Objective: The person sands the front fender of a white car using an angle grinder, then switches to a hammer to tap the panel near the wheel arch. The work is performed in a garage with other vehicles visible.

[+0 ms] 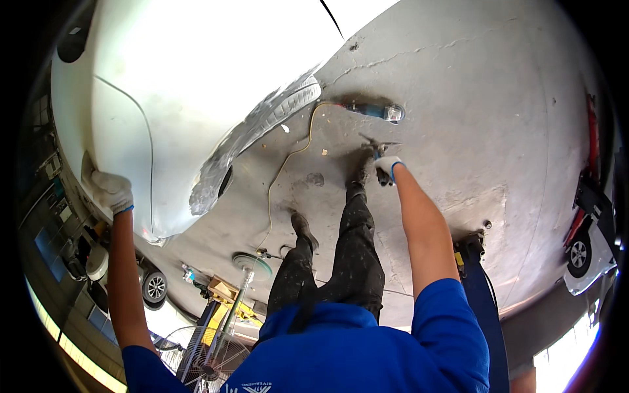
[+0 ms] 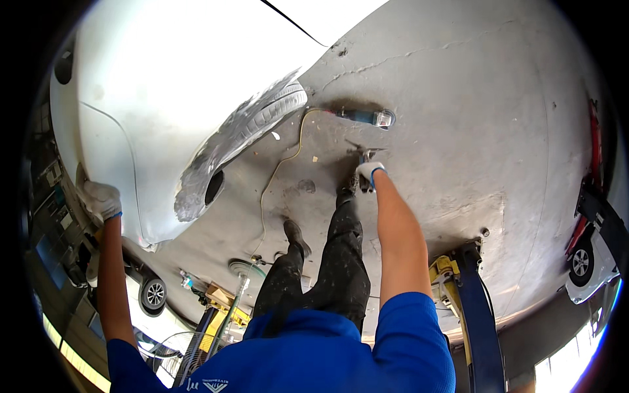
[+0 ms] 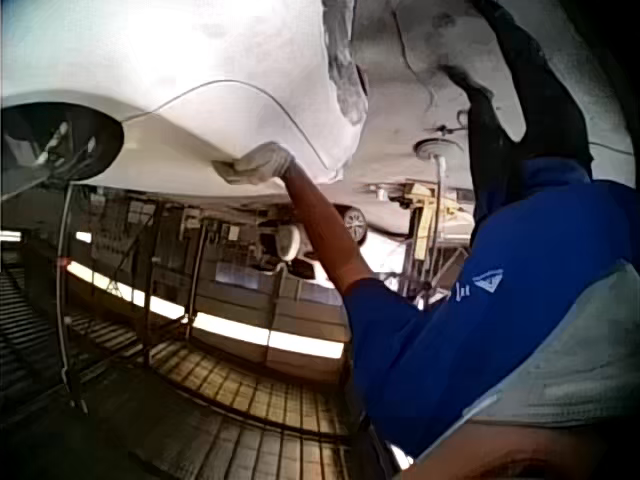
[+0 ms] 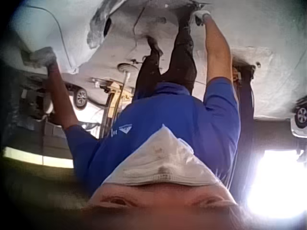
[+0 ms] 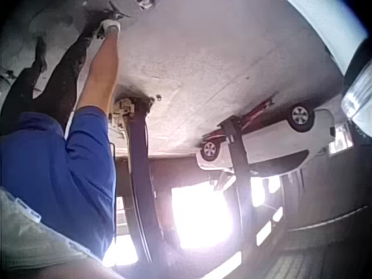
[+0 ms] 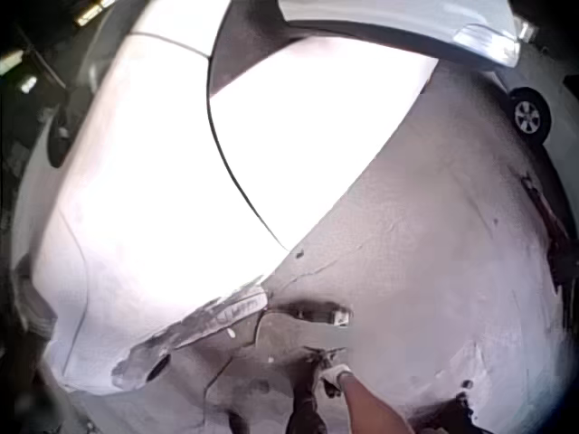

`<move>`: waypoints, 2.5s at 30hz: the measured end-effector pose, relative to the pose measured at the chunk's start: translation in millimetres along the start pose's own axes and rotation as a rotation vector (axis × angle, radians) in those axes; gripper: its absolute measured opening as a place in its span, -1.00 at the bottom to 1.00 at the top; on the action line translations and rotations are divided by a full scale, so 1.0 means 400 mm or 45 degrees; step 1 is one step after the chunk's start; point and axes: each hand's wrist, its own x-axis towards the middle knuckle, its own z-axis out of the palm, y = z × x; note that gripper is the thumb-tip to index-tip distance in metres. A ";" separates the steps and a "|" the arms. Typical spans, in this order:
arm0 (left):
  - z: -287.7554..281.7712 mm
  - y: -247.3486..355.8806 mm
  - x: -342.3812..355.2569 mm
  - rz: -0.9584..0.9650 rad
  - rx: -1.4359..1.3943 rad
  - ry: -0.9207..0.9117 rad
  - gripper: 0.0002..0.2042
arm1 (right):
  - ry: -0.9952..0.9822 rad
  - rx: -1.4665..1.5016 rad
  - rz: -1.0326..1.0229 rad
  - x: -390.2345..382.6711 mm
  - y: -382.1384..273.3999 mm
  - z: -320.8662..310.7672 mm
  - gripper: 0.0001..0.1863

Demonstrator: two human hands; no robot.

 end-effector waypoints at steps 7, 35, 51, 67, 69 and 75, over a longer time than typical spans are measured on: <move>-0.025 -0.021 -0.009 -0.126 0.091 -0.077 -0.44 | 0.079 1.016 -0.160 0.214 -0.087 -0.070 -0.75; -0.009 -0.001 0.000 -0.192 0.142 -0.114 -0.34 | 0.529 1.447 -0.549 -0.129 -0.101 -0.005 -0.83; -0.043 -0.032 -0.002 0.146 0.196 -0.133 -0.49 | 0.487 0.028 -0.968 -0.407 -0.205 0.211 -0.66; -0.023 0.004 -0.020 0.044 0.145 0.098 -0.48 | 0.761 -0.110 -1.156 -0.326 -0.351 0.264 -0.73; -0.050 0.033 -0.018 -0.038 0.199 0.079 -0.48 | 0.760 -0.081 -1.231 -0.329 -0.358 0.259 -0.74; 0.072 0.348 -0.392 0.366 -0.211 -0.225 -0.61 | 0.918 -0.161 -1.434 -0.161 -0.365 0.213 -0.74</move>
